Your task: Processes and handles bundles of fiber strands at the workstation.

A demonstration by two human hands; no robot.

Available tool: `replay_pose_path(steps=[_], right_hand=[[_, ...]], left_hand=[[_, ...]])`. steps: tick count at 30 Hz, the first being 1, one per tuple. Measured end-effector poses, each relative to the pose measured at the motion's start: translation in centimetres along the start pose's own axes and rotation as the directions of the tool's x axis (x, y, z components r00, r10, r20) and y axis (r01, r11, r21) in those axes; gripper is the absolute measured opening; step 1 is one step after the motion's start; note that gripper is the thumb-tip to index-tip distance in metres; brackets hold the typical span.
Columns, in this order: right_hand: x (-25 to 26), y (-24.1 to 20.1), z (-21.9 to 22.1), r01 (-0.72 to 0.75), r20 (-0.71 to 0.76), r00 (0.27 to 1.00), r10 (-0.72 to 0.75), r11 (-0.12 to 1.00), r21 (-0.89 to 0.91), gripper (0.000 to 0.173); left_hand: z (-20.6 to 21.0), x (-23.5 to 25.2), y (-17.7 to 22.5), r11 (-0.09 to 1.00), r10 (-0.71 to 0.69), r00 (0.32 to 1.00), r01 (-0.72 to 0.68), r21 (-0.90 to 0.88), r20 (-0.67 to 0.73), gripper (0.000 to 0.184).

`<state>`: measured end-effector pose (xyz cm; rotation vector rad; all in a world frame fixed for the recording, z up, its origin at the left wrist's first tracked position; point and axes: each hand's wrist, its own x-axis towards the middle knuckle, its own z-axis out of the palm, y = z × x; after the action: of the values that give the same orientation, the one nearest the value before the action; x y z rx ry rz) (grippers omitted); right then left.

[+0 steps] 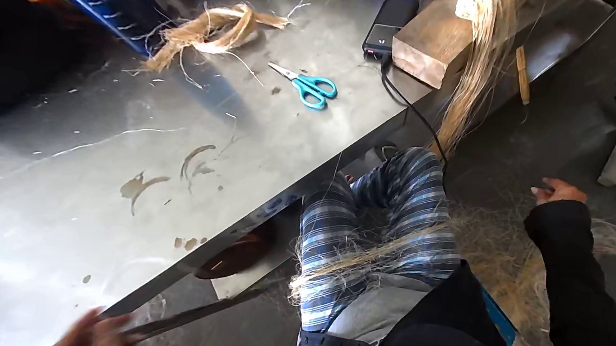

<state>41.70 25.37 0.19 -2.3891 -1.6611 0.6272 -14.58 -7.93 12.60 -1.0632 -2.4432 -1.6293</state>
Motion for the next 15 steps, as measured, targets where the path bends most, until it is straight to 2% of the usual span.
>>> replay_pose_path(steps=[2, 4, 6, 8, 11, 13, 15], right_hand=[[-3.4, -2.2, -0.2, 0.163, -0.059, 0.986, -0.159, 0.984, 0.078, 0.032], [-7.1, -4.6, -0.2, 0.299, -0.069, 0.954, -0.292, 0.936, 0.183, 0.024], [-9.2, -5.6, 1.4, 0.423, 0.007, 0.896, -0.444, 0.859, 0.288, 0.018], [-10.8, -6.6, 2.8, 0.471, 0.164, 0.810, -0.563, 0.791, 0.391, 0.016], [-12.7, -8.4, 3.4, 0.474, 0.386, 0.651, -0.654, 0.747, 0.466, 0.019], [-13.3, -9.3, 3.6, 0.479, 0.464, 0.592, -0.660, 0.750, 0.456, 0.020], [-13.3, -9.5, 3.8, 0.492, 0.486, 0.578, -0.656, 0.755, 0.433, 0.020]], left_hand=[[2.5, -2.0, 2.1, 0.985, 0.105, 0.958, -0.137, 0.106, 0.266, 0.023], [6.0, -3.9, 3.5, 0.943, 0.203, 0.848, -0.304, 0.135, 0.489, 0.021], [9.8, -6.0, 3.6, 0.908, 0.290, 0.731, -0.414, 0.064, 0.618, 0.021], [13.4, -7.9, 2.9, 0.882, 0.374, 0.631, -0.467, -0.052, 0.679, 0.029], [17.7, -10.1, 1.4, 0.824, 0.472, 0.563, -0.555, -0.113, 0.678, 0.039], [19.5, -10.8, 0.4, 0.797, 0.495, 0.567, -0.598, -0.084, 0.658, 0.027], [20.2, -10.6, 0.4, 0.830, 0.454, 0.613, -0.554, -0.058, 0.647, 0.013]])
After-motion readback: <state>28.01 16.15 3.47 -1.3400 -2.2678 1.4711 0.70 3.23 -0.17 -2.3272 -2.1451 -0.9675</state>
